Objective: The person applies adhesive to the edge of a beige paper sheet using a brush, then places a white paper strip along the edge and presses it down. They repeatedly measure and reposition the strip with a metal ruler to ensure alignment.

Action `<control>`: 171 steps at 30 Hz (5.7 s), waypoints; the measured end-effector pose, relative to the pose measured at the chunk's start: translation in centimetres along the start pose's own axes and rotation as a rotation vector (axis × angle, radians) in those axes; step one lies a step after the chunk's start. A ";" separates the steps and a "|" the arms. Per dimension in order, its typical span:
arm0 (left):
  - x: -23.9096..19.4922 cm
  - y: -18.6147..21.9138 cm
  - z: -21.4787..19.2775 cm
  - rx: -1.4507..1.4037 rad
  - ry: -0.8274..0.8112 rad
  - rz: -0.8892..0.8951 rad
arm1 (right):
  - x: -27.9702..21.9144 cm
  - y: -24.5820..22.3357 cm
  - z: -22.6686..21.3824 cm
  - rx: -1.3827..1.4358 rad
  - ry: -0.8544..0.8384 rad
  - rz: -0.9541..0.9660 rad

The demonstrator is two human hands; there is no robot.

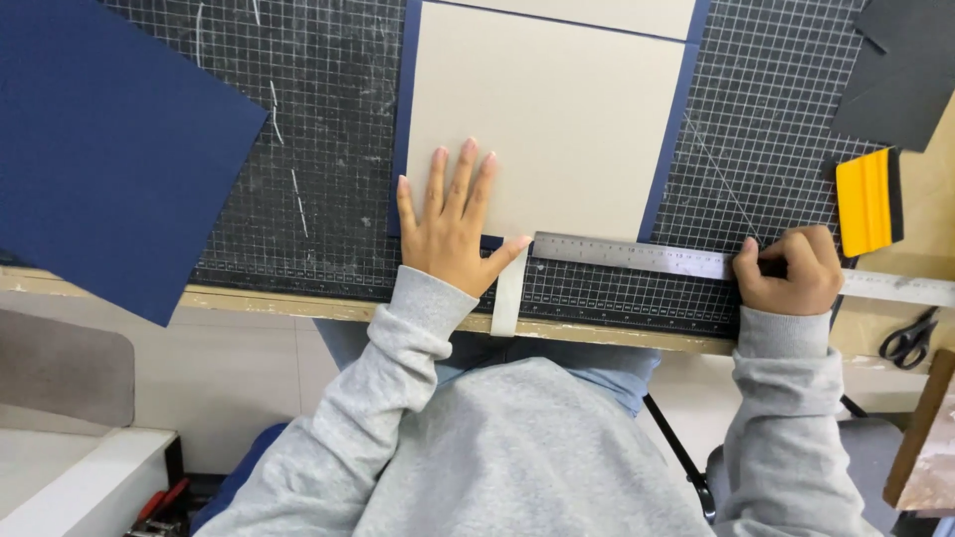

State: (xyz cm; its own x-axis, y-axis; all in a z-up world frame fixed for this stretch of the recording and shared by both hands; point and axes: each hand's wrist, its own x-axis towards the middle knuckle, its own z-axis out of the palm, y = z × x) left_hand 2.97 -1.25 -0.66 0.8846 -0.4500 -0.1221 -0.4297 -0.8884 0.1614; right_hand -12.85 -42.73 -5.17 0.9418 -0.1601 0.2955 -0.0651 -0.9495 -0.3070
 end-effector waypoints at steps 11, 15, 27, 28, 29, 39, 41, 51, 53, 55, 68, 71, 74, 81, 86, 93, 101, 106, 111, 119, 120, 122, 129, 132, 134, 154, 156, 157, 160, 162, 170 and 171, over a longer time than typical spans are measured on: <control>0.1 0.6 -0.2 0.008 -0.030 -0.046 | 0.4 -1.2 -0.3 0.030 0.026 -0.013; 0.1 0.6 -0.2 0.029 -0.029 -0.040 | 0.6 -1.5 -0.4 0.025 0.016 -0.014; 0.0 0.5 -0.2 -0.039 -0.047 -0.043 | 0.7 -1.3 0.0 0.029 0.031 -0.035; 0.0 0.5 -0.2 -0.029 -0.053 -0.047 | 0.6 -1.3 0.0 0.022 0.022 -0.034; 0.0 0.5 -0.2 -0.019 -0.057 -0.051 | 0.7 -1.3 0.0 0.015 0.013 -0.033; 0.0 0.5 -0.3 -0.023 -0.053 -0.050 | 0.6 -1.1 0.1 -0.002 0.017 -0.045; 0.1 0.5 -0.3 -0.030 -0.057 -0.050 | 0.6 -1.0 0.2 -0.001 0.018 -0.046; 0.0 0.3 -0.3 -0.025 -0.040 -0.048 | 0.4 -0.4 0.4 0.035 0.041 -0.060; 0.0 0.0 -0.7 -0.183 -0.057 -0.041 | 0.3 -0.3 0.4 0.030 0.032 -0.059; 0.1 -0.2 -1.0 -0.238 -0.091 -0.043 | 0.3 -0.5 0.1 0.039 0.029 -0.043; -1.8 -6.9 -1.8 -0.693 0.285 -0.059 | -0.6 0.5 0.4 0.040 0.021 -0.001; -2.2 -3.9 0.0 -0.418 0.162 -0.118 | -0.6 0.6 0.3 0.046 0.029 -0.018; -2.2 -1.5 0.3 -0.284 0.115 -0.109 | -0.7 0.5 0.3 0.036 0.018 0.003; -2.3 -1.1 0.0 -0.370 0.280 0.015 | -0.2 0.0 0.1 0.037 0.033 -0.009; -2.5 -0.8 0.1 -0.316 0.501 0.459 | 0.0 0.0 0.3 0.072 0.065 -0.054; -2.9 -0.8 0.4 -0.245 0.475 0.496 | 0.3 -0.1 0.3 0.040 0.040 -0.043; -2.9 -0.8 1.2 -0.165 0.494 0.509 | 0.4 -0.1 0.2 0.059 0.008 -0.033; -2.8 -0.6 0.8 -0.166 0.482 0.502 | 0.3 -0.1 0.4 0.076 0.011 -0.033; -2.9 -0.5 0.8 -0.163 0.474 0.493 | 0.3 -0.1 0.4 0.088 0.013 -0.036; -2.7 -0.5 0.6 -0.150 0.487 0.494 | 0.3 0.2 0.8 0.080 0.039 -0.076; -2.7 -0.4 0.6 -0.152 0.486 0.495 | 0.4 0.0 0.7 0.079 0.037 -0.075; -2.9 -0.4 0.5 -0.163 0.459 0.479 | 0.5 -0.3 0.6 0.096 0.039 -0.069; -2.7 -0.4 0.4 -0.122 0.469 0.493 | 0.7 -0.5 0.4 0.086 0.022 -0.061; -2.7 -0.4 0.7 -0.110 0.481 0.502 | 0.6 -0.3 0.5 0.092 0.040 -0.072; -2.8 -0.6 0.8 -0.087 0.445 0.498 | 0.6 -0.3 0.6 0.087 0.038 -0.076; -2.8 -0.5 0.7 -0.115 0.436 0.511 | 0.6 0.1 0.9 0.052 0.046 -0.106; -2.8 -0.5 0.7 -0.118 0.441 0.513 | 0.6 0.1 0.9 0.052 0.050 -0.105; -2.8 -0.5 0.7 -0.118 0.439 0.510 | 0.6 0.2 1.0 0.052 0.050 -0.107; -2.8 -0.5 0.7 -0.115 0.442 0.510 | 0.6 0.2 1.0 0.062 0.050 -0.108; -2.8 -0.5 0.6 -0.112 0.447 0.512 | 0.6 0.2 1.0 0.070 0.049 -0.106; -2.8 -0.6 0.4 -0.183 0.456 0.492 | -0.2 1.6 1.5 -0.009 0.039 -0.057; -3.0 -0.7 0.5 -0.171 0.471 0.481 | 0.3 0.8 0.9 -0.002 0.048 -0.074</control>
State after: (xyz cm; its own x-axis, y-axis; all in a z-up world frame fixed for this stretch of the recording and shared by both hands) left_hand 0.53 0.72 -0.92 0.6039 -0.6689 0.4335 -0.7935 -0.5557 0.2481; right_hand -12.28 -43.31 -6.14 0.9272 -0.1018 0.3604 0.0037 -0.9598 -0.2807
